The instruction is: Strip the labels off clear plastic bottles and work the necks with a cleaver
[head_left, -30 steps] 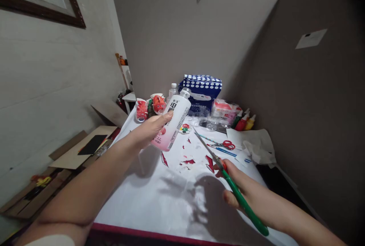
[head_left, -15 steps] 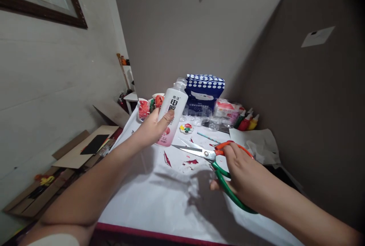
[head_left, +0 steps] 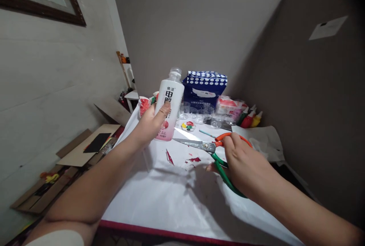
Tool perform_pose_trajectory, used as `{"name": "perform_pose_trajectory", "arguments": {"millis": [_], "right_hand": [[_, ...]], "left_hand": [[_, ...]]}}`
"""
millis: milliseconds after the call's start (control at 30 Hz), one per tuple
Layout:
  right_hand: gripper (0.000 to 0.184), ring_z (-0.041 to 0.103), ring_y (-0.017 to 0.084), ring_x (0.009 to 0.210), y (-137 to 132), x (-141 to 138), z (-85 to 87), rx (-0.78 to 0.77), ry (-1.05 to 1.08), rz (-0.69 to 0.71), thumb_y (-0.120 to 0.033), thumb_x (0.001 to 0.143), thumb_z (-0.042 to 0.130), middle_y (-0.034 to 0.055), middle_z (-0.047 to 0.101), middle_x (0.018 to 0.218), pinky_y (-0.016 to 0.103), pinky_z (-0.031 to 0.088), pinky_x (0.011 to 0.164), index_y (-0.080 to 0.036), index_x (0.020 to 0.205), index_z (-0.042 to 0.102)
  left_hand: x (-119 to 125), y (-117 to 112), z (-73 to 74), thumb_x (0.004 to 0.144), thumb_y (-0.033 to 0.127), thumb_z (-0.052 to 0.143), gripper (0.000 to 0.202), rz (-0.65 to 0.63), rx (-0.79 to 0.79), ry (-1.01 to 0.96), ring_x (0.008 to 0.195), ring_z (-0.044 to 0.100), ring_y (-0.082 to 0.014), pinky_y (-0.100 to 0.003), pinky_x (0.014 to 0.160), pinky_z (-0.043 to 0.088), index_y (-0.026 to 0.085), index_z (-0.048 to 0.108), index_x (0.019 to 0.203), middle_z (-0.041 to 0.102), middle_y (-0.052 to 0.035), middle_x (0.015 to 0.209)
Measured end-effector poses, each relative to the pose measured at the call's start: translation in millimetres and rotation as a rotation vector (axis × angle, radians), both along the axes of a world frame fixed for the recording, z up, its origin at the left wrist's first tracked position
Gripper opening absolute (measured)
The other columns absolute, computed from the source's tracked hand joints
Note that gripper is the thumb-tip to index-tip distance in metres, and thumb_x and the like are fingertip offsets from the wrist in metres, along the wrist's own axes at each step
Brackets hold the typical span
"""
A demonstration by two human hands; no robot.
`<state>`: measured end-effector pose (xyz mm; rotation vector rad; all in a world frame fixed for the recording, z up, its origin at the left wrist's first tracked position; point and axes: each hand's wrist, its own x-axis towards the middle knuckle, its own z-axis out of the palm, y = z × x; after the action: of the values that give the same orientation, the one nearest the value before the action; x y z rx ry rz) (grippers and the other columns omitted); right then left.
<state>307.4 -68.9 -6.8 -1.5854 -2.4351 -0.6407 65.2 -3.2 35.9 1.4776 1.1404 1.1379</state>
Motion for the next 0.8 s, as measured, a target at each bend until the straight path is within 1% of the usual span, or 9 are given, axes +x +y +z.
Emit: {"name": "perform_pose_trajectory", "arguments": {"millis": [100, 167, 300, 467, 633, 800], "right_hand": [[0.055, 0.054, 0.026, 0.069, 0, 3, 5.2, 0.021, -0.007, -0.026, -0.066, 0.083, 0.041, 0.0137, 0.052, 0.083, 0.035, 0.041, 0.054, -0.014, 0.091, 0.056], [0.056, 0.054, 0.026, 0.072, 0, 4, 8.1, 0.012, 0.004, -0.023, -0.067, 0.082, 0.042, 0.0128, 0.051, 0.083, 0.034, 0.041, 0.053, -0.014, 0.093, 0.056], [0.054, 0.055, 0.025, 0.073, 2, 4, 11.1, -0.018, 0.029, -0.003, -0.065, 0.080, 0.047, 0.0136, 0.052, 0.087, 0.034, 0.042, 0.054, -0.014, 0.095, 0.056], [0.050, 0.057, 0.023, 0.067, 5, 1, 14.6, -0.028, 0.028, -0.024, -0.064, 0.078, 0.051, 0.0120, 0.056, 0.091, 0.033, 0.034, 0.046, -0.017, 0.095, 0.059], [0.048, 0.058, 0.021, 0.063, 3, 2, 21.7, -0.048, 0.003, -0.043, -0.062, 0.080, 0.049, 0.0091, 0.058, 0.093, 0.033, 0.030, 0.044, -0.018, 0.094, 0.061], [0.047, 0.059, 0.021, 0.061, 3, 5, 24.1, -0.063, -0.026, -0.033, -0.060, 0.081, 0.049, 0.0076, 0.059, 0.089, 0.033, 0.027, 0.044, -0.017, 0.092, 0.062]], "left_hand": [[1, 1, -1.7, 0.078, 0.065, 0.052, 0.057, 0.077, 0.069, 0.003, 0.066, 0.060, -0.0180, -0.027, 0.054, 0.043, 0.026, 0.051, 0.120, 0.062, -0.0011, 0.068], [2, 2, -2.1, 0.079, 0.065, 0.050, 0.058, 0.067, 0.069, -0.013, 0.068, 0.062, -0.0183, -0.028, 0.055, 0.045, 0.025, 0.050, 0.121, 0.065, -0.0016, 0.071], [3, 0, 0.0, 0.080, 0.064, 0.049, 0.062, 0.048, 0.068, -0.115, 0.069, 0.064, -0.0201, -0.029, 0.057, 0.047, 0.019, 0.050, 0.123, 0.069, -0.0047, 0.076], [2, -1, 2.1, 0.082, 0.059, 0.051, 0.058, 0.056, 0.030, -0.171, 0.061, 0.064, -0.0198, -0.028, 0.051, 0.047, 0.016, 0.053, 0.121, 0.069, -0.0050, 0.069], [6, -1, 2.6, 0.082, 0.055, 0.055, 0.053, 0.046, -0.004, -0.251, 0.059, 0.064, -0.0186, -0.027, 0.052, 0.049, 0.016, 0.055, 0.119, 0.068, -0.0043, 0.066], [8, 0, 2.4, 0.085, 0.051, 0.052, 0.050, 0.012, -0.033, -0.307, 0.063, 0.065, -0.0179, -0.026, 0.052, 0.050, 0.015, 0.055, 0.119, 0.071, -0.0075, 0.078]]}}
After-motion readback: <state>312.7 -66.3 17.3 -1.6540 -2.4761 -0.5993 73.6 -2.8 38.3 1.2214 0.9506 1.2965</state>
